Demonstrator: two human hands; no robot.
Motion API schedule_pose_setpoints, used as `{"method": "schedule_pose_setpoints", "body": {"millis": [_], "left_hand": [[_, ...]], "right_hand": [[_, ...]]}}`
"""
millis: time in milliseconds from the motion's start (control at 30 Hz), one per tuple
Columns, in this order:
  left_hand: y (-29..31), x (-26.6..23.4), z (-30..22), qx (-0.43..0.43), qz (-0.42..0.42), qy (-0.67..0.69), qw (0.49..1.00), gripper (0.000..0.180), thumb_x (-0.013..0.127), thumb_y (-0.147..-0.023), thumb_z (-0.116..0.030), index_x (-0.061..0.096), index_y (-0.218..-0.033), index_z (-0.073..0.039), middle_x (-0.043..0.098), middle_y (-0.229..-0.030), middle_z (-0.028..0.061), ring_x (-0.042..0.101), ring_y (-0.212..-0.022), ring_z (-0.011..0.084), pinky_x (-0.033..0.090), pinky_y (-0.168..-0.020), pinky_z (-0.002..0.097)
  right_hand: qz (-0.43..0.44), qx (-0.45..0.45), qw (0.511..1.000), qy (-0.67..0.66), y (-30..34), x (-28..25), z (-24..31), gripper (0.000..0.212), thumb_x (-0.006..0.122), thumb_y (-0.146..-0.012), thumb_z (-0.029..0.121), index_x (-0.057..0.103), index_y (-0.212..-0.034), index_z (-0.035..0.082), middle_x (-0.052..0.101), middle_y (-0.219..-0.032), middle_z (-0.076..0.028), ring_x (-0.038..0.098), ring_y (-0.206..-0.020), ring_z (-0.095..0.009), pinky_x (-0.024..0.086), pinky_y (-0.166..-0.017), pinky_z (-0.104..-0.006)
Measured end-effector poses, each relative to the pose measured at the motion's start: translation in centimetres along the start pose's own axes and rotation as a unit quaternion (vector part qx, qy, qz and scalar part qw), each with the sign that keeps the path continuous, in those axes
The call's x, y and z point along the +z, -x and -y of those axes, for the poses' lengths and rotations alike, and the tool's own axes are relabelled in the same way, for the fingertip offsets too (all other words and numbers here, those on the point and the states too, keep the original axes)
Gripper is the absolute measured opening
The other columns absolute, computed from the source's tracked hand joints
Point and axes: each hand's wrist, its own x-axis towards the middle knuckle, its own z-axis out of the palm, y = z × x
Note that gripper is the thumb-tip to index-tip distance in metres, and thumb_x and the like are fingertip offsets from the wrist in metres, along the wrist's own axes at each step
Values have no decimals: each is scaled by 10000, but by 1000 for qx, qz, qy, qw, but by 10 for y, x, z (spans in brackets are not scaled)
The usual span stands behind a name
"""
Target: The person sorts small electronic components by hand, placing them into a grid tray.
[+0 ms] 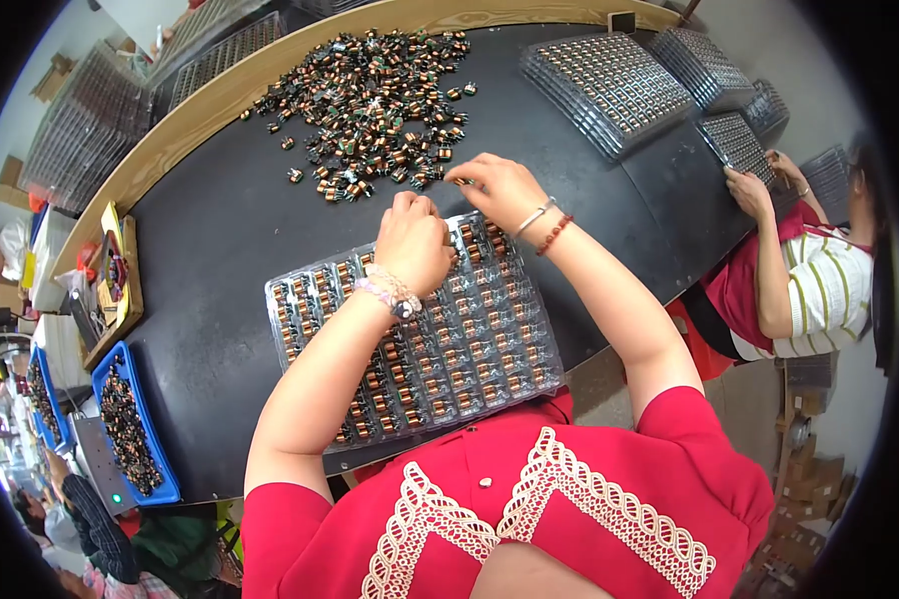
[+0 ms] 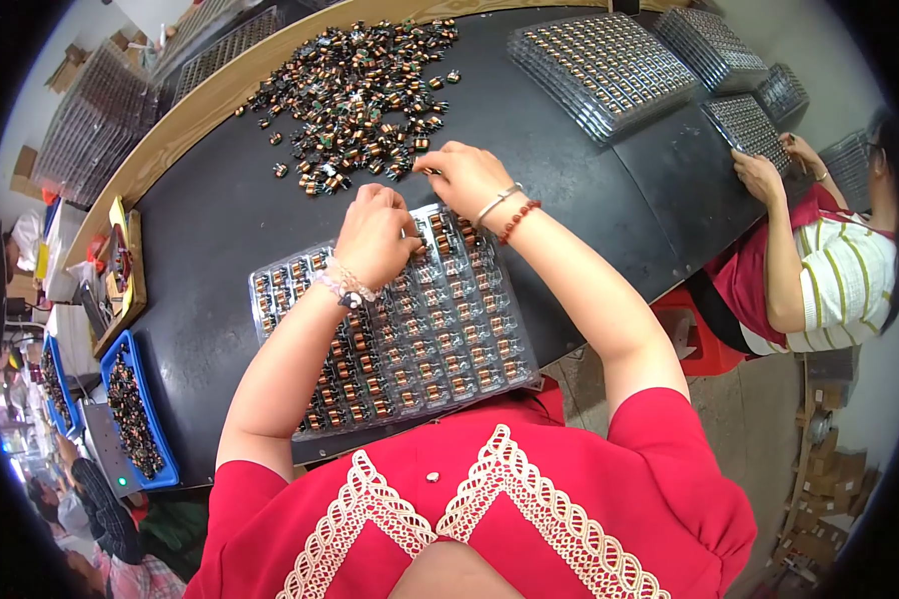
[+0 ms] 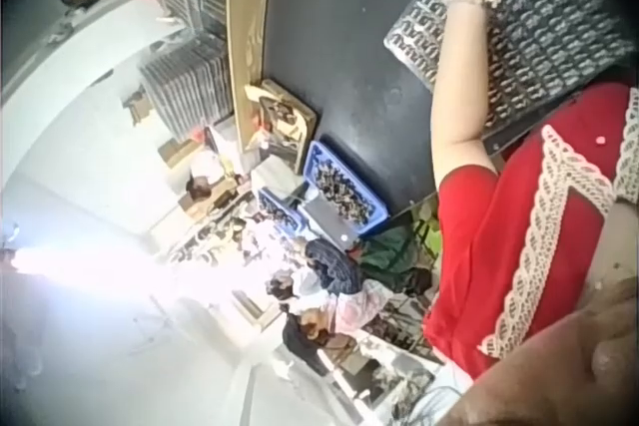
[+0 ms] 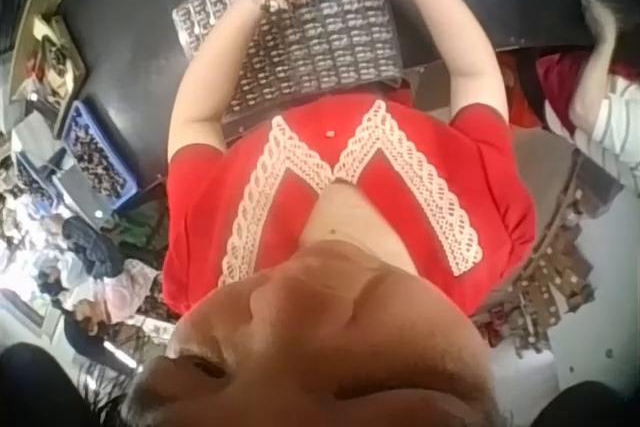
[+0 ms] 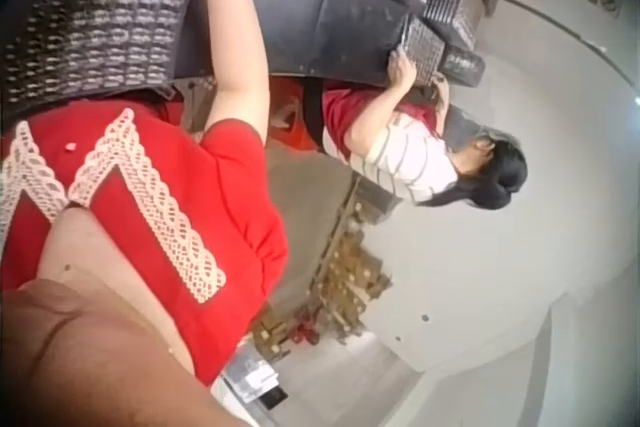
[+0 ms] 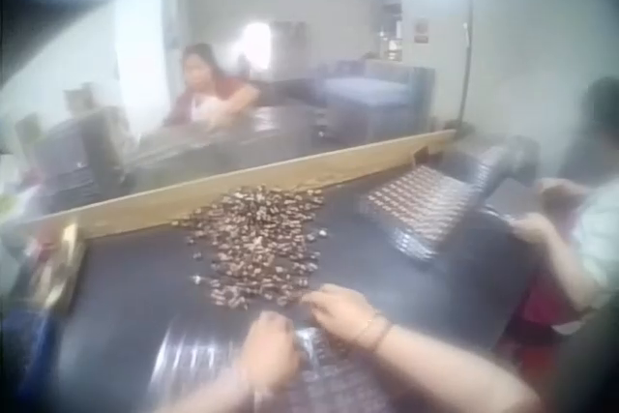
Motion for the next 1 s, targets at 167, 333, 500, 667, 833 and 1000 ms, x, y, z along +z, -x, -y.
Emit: {"method": "schedule_pose_setpoints", "body": {"millis": [167,333,500,667,833,1000], "left_hand": [[-13,-6,-6,-5,103,-89,991,183,627,-672,-119,714,-799,-19,616,-969,130,485,-1037,287,399,-895,377],[-19,0,-17,74,91,-219,969,143,649,-688,-141,709,-785,-55,606,-913,82,491,-1014,265,408,-872,355],[-27,2,-12,34,109,-204,972,139,643,-683,-129,698,-785,-53,621,-866,72,527,-971,258,428,-838,356],[-23,-7,4,6,84,-49,995,84,678,-675,-147,658,-700,-69,608,-808,118,550,-888,309,458,-774,377],[-22,-15,77,-196,-155,16,968,241,589,-793,-71,588,-1033,-57,576,-1054,157,540,-1018,327,438,-880,410],[-13,0,162,-307,-122,-105,938,493,511,-805,-52,455,-1295,-69,425,-1375,156,437,-1226,331,395,-994,411]], "right_hand": [[50,58,982,-170,41,-18,13,203,622,-796,106,661,-994,96,591,-854,-82,595,-713,-224,494,-690,-312],[1,-5,993,-119,54,-13,18,190,640,-818,214,666,-979,118,657,-911,-65,622,-836,-234,495,-743,-349],[7,-13,993,-116,49,-2,10,192,647,-809,219,680,-956,99,668,-906,-69,629,-856,-245,498,-748,-342],[-26,24,982,-187,43,-8,13,171,652,-791,199,672,-907,76,658,-850,-103,639,-789,-278,500,-687,-340],[-89,-97,990,42,52,-7,19,85,687,-746,193,683,-782,116,646,-852,-11,602,-786,-199,506,-655,-314],[-77,-124,981,128,58,-11,36,105,700,-717,196,682,-779,113,636,-826,9,592,-748,-176,510,-596,-308]]}}
